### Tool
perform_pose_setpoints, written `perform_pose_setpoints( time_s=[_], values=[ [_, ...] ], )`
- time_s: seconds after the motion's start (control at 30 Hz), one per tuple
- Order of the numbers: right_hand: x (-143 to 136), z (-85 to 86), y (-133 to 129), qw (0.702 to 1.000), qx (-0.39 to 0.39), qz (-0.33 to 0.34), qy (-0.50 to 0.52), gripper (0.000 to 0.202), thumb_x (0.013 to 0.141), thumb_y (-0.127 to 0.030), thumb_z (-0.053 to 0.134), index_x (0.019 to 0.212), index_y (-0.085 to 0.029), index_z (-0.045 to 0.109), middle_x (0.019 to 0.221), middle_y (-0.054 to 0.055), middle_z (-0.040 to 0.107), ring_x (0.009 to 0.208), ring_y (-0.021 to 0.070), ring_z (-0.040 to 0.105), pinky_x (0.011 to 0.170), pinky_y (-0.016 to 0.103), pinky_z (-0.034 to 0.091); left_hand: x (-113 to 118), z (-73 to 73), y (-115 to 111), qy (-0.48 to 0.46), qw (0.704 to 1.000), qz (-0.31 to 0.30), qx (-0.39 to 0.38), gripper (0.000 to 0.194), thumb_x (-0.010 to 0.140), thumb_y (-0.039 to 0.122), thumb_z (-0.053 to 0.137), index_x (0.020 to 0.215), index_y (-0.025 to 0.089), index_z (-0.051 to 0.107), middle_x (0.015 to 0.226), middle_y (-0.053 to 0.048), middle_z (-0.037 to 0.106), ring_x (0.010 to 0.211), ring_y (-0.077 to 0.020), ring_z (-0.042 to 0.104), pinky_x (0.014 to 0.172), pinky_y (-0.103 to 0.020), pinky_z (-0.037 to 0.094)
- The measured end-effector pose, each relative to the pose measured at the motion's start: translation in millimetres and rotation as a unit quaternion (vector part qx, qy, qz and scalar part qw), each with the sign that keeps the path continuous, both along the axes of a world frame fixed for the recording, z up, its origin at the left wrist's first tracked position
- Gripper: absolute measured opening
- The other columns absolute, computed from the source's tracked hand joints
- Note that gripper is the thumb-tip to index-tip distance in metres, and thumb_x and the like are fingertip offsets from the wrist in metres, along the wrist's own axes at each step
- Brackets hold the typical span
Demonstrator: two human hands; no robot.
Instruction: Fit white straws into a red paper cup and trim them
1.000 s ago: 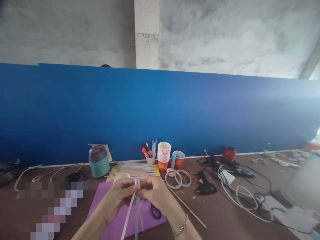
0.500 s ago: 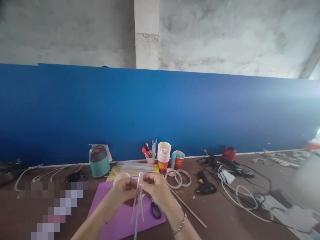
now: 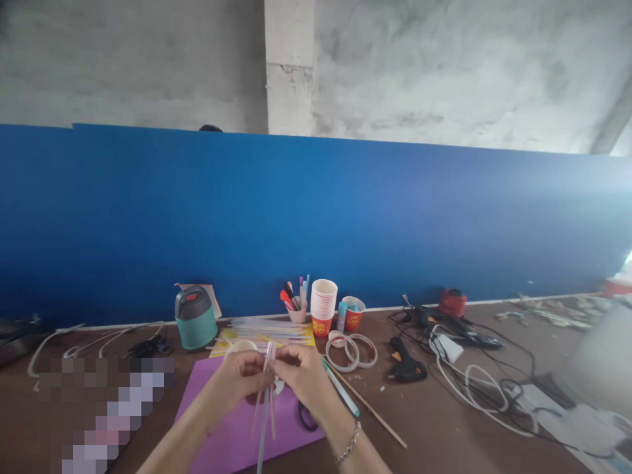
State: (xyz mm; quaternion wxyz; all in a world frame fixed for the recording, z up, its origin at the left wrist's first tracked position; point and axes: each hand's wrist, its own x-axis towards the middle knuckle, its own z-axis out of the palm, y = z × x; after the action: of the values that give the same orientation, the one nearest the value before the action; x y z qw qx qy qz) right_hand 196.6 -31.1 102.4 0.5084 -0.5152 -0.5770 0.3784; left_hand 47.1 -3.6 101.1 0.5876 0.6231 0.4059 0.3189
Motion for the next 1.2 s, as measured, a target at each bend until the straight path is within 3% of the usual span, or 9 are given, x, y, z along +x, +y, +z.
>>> perform_pose_setpoints(
  time_s=[0.2,0.33,0.43,0.5,0.6,0.77,0.87,0.97,1.2],
  values=[
    [-2.5,-0.3,1.0,0.999,0.005,0.011,0.053,0.021,0.07,-0.035,0.065,0.068,-0.014,0.066,0.06,0.001,0.062,0.058,0.014,0.056,0.055,0.024,0.044,-1.4,3.9,-0.1,0.02,1.0,0.008,0.01,0.03,0.057,0.041,0.073,0.061,0.014,0.062,0.047,0.001,0.058,0.042,-0.0113,0.053,0.043,-0.021,0.039],
    [5.8,3.0,4.1,0.991,-0.004,-0.013,0.136,0.033,0.069,-0.048,0.065,0.067,-0.015,0.059,0.055,-0.001,0.057,0.052,0.0122,0.053,0.05,0.023,0.043,-20.6,10.5,13.7,-0.006,0.996,0.068,0.061,0.027,0.065,0.037,0.065,0.078,0.014,0.066,0.073,-0.007,0.069,0.066,-0.0195,0.064,0.06,-0.029,0.049],
    [15.5,3.7,7.1,0.981,0.015,-0.081,0.177,0.036,0.067,-0.051,0.067,0.072,-0.016,0.058,0.059,-0.001,0.056,0.052,0.0121,0.052,0.049,0.023,0.041,-54.0,9.0,29.9,0.02,0.981,0.141,0.133,0.049,0.058,0.028,0.069,0.105,0.015,0.062,0.112,-0.014,0.063,0.106,-0.0289,0.057,0.088,-0.038,0.044],
    [20.8,3.7,8.8,0.97,0.042,-0.115,0.211,0.034,0.069,-0.05,0.066,0.077,-0.018,0.058,0.063,-0.001,0.057,0.054,0.0122,0.052,0.05,0.023,0.041,-76.5,1.9,38.1,0.071,0.982,0.082,0.153,0.08,0.052,0.026,0.075,0.126,0.021,0.048,0.136,-0.012,0.045,0.123,-0.0313,0.042,0.097,-0.04,0.037],
    [24.8,6.0,10.3,0.954,0.084,-0.131,0.258,0.028,0.074,-0.047,0.063,0.079,-0.02,0.056,0.063,-0.002,0.056,0.055,0.0118,0.051,0.052,0.023,0.04,-91.6,-15.0,43.5,0.165,0.978,0.004,0.127,0.103,0.036,0.022,0.082,0.131,0.023,0.041,0.135,-0.012,0.045,0.119,-0.0356,0.044,0.094,-0.042,0.04],
    [25.8,17.6,10.8,0.944,0.131,-0.177,0.245,0.028,0.077,-0.046,0.06,0.076,-0.02,0.051,0.056,-0.005,0.048,0.047,0.0084,0.04,0.044,0.02,0.032,-64.3,-42.6,43.2,0.092,0.982,0.004,0.167,0.078,0.046,0.021,0.078,0.118,0.02,0.047,0.108,-0.007,0.061,0.098,-0.027,0.057,0.084,-0.036,0.045],
    [25.2,27.9,8.1,0.948,0.159,-0.213,0.175,0.027,0.078,-0.046,0.058,0.077,-0.02,0.051,0.057,-0.005,0.048,0.048,0.0085,0.04,0.045,0.021,0.033,-47.6,-52.6,41.0,0.059,0.98,0.049,0.185,0.059,0.052,0.017,0.072,0.107,0.015,0.05,0.098,-0.008,0.062,0.092,-0.0259,0.058,0.079,-0.035,0.047],
    [22.4,37.6,1.6,0.948,0.184,-0.248,0.074,0.026,0.081,-0.045,0.055,0.078,-0.019,0.052,0.061,-0.003,0.051,0.052,0.0107,0.045,0.05,0.023,0.037,-40.2,-54.8,34.2,0.049,0.974,0.064,0.211,0.056,0.056,0.018,0.07,0.107,0.017,0.047,0.098,-0.007,0.061,0.09,-0.0244,0.058,0.079,-0.034,0.046],
    [15.0,37.6,-21.2,0.952,0.266,-0.131,-0.068,0.012,0.087,-0.03,0.047,0.09,-0.021,0.054,0.081,0.003,0.06,0.069,0.0154,0.056,0.061,0.024,0.043,-23.6,-51.2,12.6,0.02,0.952,0.131,0.277,0.053,0.062,0.032,0.072,0.106,0.021,0.045,0.103,-0.008,0.059,0.092,-0.0248,0.057,0.081,-0.037,0.045]
  ],
)
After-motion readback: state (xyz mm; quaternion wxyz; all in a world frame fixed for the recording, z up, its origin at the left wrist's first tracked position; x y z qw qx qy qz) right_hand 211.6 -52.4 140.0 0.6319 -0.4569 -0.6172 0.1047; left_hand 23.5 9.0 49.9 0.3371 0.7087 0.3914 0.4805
